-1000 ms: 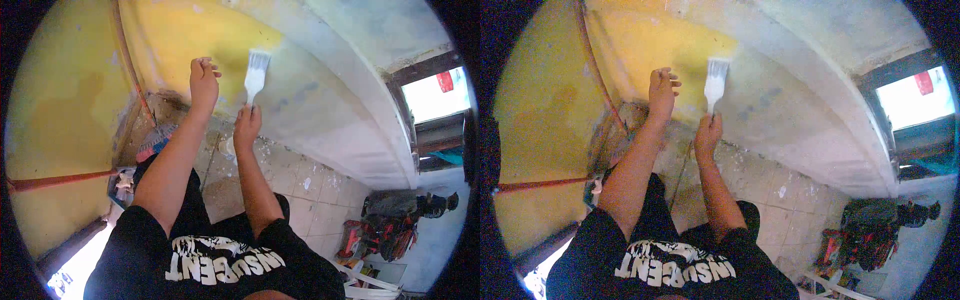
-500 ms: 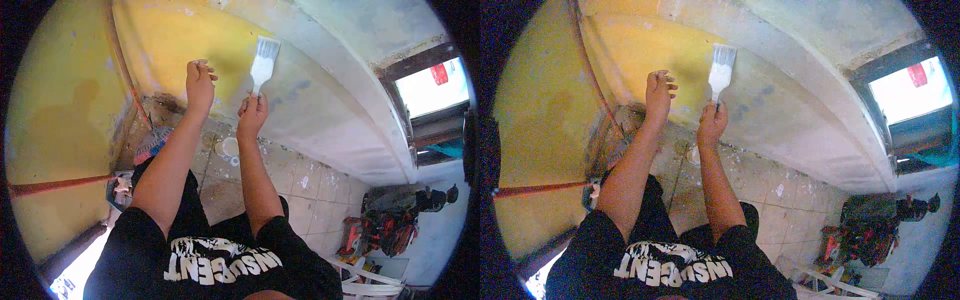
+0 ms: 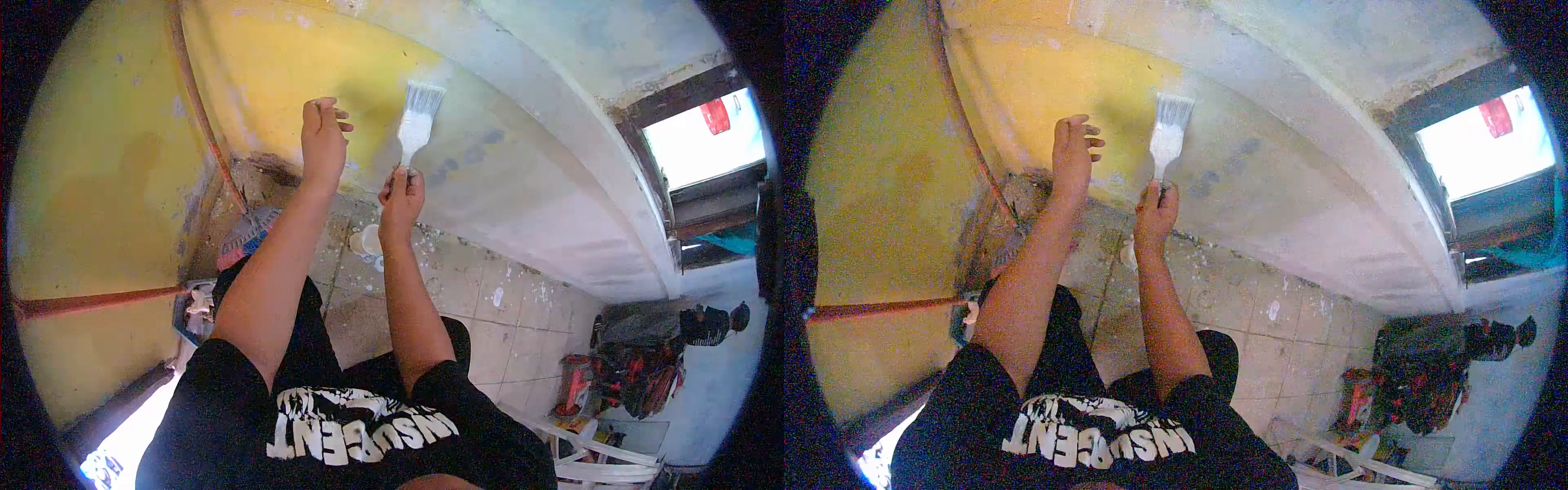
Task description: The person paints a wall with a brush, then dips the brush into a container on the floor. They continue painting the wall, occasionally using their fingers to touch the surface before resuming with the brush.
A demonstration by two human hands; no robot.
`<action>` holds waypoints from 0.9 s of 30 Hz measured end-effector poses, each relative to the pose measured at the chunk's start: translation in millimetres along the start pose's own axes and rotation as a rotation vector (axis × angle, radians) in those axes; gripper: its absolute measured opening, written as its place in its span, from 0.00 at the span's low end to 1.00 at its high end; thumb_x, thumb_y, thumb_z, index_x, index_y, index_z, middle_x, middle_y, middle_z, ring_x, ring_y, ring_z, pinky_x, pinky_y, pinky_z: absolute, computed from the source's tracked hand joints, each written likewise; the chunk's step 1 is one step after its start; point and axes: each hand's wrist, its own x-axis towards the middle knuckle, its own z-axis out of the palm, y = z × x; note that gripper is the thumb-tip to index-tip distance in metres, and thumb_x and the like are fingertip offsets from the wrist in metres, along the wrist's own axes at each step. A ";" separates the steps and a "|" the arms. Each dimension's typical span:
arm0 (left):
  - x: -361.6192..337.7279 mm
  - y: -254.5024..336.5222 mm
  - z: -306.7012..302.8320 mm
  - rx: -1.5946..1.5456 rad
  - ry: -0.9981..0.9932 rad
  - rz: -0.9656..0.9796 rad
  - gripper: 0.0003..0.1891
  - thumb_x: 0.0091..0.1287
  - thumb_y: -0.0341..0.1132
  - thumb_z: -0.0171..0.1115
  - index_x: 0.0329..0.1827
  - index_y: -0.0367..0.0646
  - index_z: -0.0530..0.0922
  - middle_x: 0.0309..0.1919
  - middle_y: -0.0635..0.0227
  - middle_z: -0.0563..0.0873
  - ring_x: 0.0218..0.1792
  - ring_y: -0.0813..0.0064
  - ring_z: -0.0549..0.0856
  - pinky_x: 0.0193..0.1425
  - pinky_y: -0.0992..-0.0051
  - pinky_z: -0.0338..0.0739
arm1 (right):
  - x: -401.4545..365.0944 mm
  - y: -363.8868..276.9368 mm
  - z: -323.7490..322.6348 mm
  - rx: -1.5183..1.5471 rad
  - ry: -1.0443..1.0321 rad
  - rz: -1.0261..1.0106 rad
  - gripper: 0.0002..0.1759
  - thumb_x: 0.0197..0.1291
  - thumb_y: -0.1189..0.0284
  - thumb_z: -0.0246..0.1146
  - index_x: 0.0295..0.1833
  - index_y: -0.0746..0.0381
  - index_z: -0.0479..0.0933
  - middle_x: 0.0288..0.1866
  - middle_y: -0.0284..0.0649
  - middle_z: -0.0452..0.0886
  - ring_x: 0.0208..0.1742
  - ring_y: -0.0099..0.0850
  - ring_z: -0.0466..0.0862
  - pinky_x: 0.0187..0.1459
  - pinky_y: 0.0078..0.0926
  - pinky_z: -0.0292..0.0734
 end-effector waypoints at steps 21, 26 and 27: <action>4.7 10.8 -11.3 0.086 -0.014 -0.052 0.24 0.79 0.55 0.45 0.51 0.41 0.75 0.40 0.64 0.83 0.35 0.74 0.83 0.37 0.72 0.78 | -40.5 -65.7 -20.2 0.513 -0.274 0.354 0.17 0.75 0.55 0.53 0.55 0.56 0.73 0.24 0.30 0.65 0.18 0.19 0.61 0.17 0.17 0.51; 4.9 14.3 -13.9 0.124 -0.012 -0.049 0.25 0.77 0.57 0.46 0.51 0.42 0.76 0.38 0.65 0.83 0.35 0.74 0.82 0.37 0.73 0.77 | -41.2 -89.2 -18.9 0.691 -0.371 0.460 0.17 0.78 0.56 0.49 0.55 0.57 0.73 0.24 0.29 0.63 0.17 0.16 0.59 0.15 0.14 0.53; 4.4 14.4 -13.5 0.132 -0.005 -0.053 0.25 0.77 0.57 0.46 0.51 0.42 0.76 0.38 0.65 0.82 0.35 0.74 0.82 0.36 0.73 0.77 | -39.0 -89.2 -21.1 0.692 -0.372 0.461 0.17 0.78 0.56 0.49 0.55 0.57 0.73 0.24 0.29 0.63 0.17 0.16 0.59 0.15 0.14 0.53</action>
